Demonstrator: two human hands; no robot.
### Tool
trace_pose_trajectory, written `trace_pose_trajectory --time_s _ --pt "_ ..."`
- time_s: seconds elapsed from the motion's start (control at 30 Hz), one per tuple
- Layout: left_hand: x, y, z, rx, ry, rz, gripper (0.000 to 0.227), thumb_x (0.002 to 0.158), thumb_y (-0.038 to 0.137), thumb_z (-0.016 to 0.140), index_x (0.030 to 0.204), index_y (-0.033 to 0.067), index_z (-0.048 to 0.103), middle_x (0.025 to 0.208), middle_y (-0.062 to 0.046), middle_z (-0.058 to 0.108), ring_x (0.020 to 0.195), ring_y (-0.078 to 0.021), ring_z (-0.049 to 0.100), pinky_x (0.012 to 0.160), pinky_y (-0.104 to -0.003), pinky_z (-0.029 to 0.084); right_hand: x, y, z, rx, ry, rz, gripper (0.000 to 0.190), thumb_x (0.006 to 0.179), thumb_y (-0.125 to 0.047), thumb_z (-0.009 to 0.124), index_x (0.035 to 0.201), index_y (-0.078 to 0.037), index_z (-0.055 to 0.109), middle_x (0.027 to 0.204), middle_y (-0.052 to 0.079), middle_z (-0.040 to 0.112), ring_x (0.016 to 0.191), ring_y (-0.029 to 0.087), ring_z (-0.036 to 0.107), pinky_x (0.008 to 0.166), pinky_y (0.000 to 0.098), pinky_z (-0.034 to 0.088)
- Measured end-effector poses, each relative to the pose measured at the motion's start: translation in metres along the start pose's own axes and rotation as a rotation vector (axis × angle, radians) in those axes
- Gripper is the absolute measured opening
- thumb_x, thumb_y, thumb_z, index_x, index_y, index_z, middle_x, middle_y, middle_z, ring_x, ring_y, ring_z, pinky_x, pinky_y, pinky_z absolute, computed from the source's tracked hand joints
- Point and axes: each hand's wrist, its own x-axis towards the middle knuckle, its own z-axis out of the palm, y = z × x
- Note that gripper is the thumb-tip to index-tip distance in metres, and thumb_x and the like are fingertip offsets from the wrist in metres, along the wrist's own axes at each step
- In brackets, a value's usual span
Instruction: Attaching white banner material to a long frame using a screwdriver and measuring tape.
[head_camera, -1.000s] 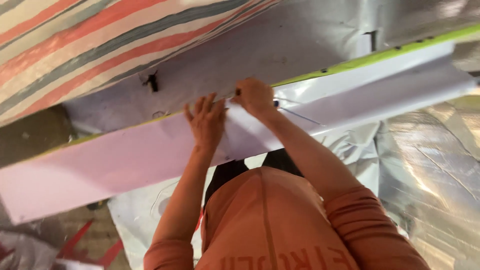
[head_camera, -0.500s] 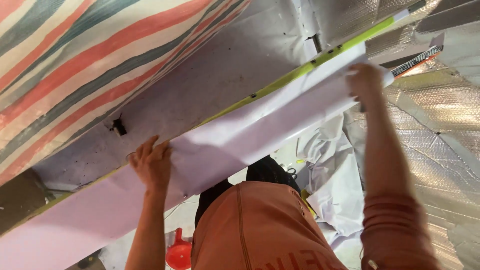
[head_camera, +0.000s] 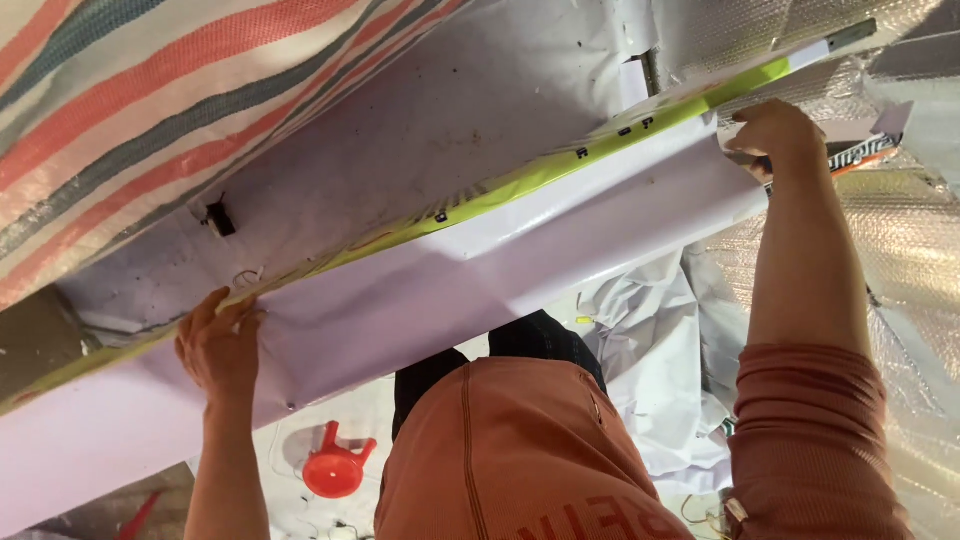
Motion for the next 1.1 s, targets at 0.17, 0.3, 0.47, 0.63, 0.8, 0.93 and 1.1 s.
trace_pose_trajectory --time_s 0.17,0.3,0.47,0.63,0.8,0.93,1.1 --pt "0.001 0.013 -0.009 -0.038 -0.055 -0.084 0.021 0.095 0.024 0.08 0.116 0.0233 0.082 0.142 0.001 0.068 0.128 -0.0313 0.053 0.099 -0.048 0.038 0.005 -0.002 0.002 0.366 -0.073 -0.08 0.031 0.098 -0.006 0.072 0.129 -0.009 0.068 0.098 0.021 0.074 0.076 0.032 0.066 0.062 0.0456 0.051" --pt "0.005 0.022 -0.016 -0.018 -0.101 -0.128 0.023 0.096 0.024 0.078 0.118 0.0221 0.082 0.142 0.001 0.068 0.127 -0.0319 0.053 0.099 -0.051 0.04 0.009 0.026 0.01 0.234 0.137 -0.205 0.018 0.096 -0.025 0.079 0.106 -0.011 0.081 0.077 0.014 0.074 0.049 0.026 0.062 0.048 0.041 0.053" --pt "0.002 0.036 -0.021 -0.065 -0.097 -0.18 0.021 0.098 0.02 0.076 0.118 0.0207 0.082 0.133 0.001 0.072 0.123 -0.0289 0.059 0.092 -0.048 0.047 -0.014 0.06 0.014 0.278 0.251 -0.221 0.021 0.096 -0.031 0.077 0.112 -0.018 0.081 0.085 0.007 0.077 0.064 0.024 0.07 0.059 0.0418 0.052" --pt "0.001 0.045 -0.021 -0.084 -0.091 -0.246 0.023 0.098 0.017 0.076 0.119 0.0204 0.081 0.132 0.003 0.071 0.122 -0.0262 0.061 0.086 -0.049 0.049 -0.039 0.087 0.021 0.207 0.378 -0.285 0.019 0.105 -0.032 0.073 0.115 -0.018 0.081 0.096 0.006 0.078 0.082 0.027 0.07 0.066 0.0453 0.052" --pt "-0.002 0.024 -0.003 -0.095 -0.049 -0.251 0.023 0.094 0.021 0.074 0.116 0.0245 0.081 0.127 0.006 0.071 0.117 -0.0208 0.062 0.09 -0.042 0.05 0.003 0.135 0.06 0.178 0.906 -0.539 0.026 0.102 -0.029 0.085 0.119 -0.01 0.087 0.107 0.011 0.081 0.088 0.03 0.075 0.066 0.0423 0.054" --pt "-0.003 0.038 -0.013 -0.092 -0.093 -0.316 0.026 0.097 0.025 0.07 0.122 0.0261 0.079 0.131 0.007 0.068 0.121 -0.0206 0.06 0.091 -0.046 0.049 0.01 0.108 0.054 0.121 0.973 -0.491 0.014 0.1 -0.026 0.09 0.11 -0.016 0.09 0.098 0.008 0.082 0.072 0.031 0.074 0.047 0.0494 0.053" --pt "-0.004 0.053 -0.022 -0.144 -0.002 -0.267 0.026 0.094 0.015 0.076 0.119 0.0175 0.081 0.13 0.0 0.071 0.109 -0.0267 0.066 0.079 -0.047 0.052 0.068 0.079 0.043 0.02 0.883 -0.423 0.018 0.096 -0.039 0.089 0.107 -0.025 0.089 0.086 0.004 0.08 0.065 0.028 0.074 0.042 0.046 0.055"
